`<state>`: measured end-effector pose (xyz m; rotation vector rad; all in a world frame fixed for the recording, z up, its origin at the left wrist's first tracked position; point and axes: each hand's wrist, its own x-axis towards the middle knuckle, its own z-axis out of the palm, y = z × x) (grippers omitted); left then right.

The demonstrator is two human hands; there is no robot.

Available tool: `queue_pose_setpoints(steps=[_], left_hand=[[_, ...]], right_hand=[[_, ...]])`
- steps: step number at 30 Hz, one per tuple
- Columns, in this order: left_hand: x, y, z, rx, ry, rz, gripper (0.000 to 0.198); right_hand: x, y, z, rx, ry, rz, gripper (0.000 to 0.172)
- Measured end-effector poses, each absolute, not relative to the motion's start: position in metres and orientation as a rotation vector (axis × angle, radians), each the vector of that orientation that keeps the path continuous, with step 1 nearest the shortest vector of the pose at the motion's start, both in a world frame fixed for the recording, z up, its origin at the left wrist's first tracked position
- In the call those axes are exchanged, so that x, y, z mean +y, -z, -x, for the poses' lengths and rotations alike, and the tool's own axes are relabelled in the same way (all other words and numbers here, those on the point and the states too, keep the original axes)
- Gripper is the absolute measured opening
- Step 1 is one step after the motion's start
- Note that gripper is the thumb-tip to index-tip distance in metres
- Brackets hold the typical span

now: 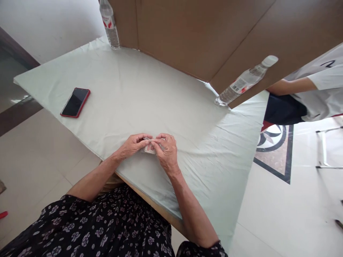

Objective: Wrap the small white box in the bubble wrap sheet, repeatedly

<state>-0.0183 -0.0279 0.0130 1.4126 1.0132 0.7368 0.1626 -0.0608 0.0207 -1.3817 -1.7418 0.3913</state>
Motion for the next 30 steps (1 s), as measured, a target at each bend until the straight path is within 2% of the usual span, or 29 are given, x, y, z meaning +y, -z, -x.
queue_pose_setpoints(steps=[6, 10, 15, 20, 30], left_hand=[[-0.032, -0.008, 0.015, 1.06, -0.77, -1.495, 0.043], [-0.034, -0.007, 0.012, 1.062, -0.834, -1.503, 0.039], [-0.038, -0.001, 0.006, 1.099, -0.915, -1.485, 0.034], [-0.042, 0.0, 0.003, 1.14, -0.99, -1.542, 0.035], [-0.046, 0.003, 0.006, 1.303, -1.362, -1.789, 0.04]], right_hand=[[-0.076, -0.013, -0.164, -1.952, 0.089, 1.316, 0.015], [-0.089, -0.004, -0.168, -2.097, 0.265, 1.389, 0.029], [-0.093, 0.006, -0.17, -2.178, 0.118, 1.478, 0.049], [-0.086, -0.001, -0.169, -2.166, 0.031, 1.49, 0.036], [-0.061, -0.013, -0.173, -2.058, -0.045, 1.453, 0.036]])
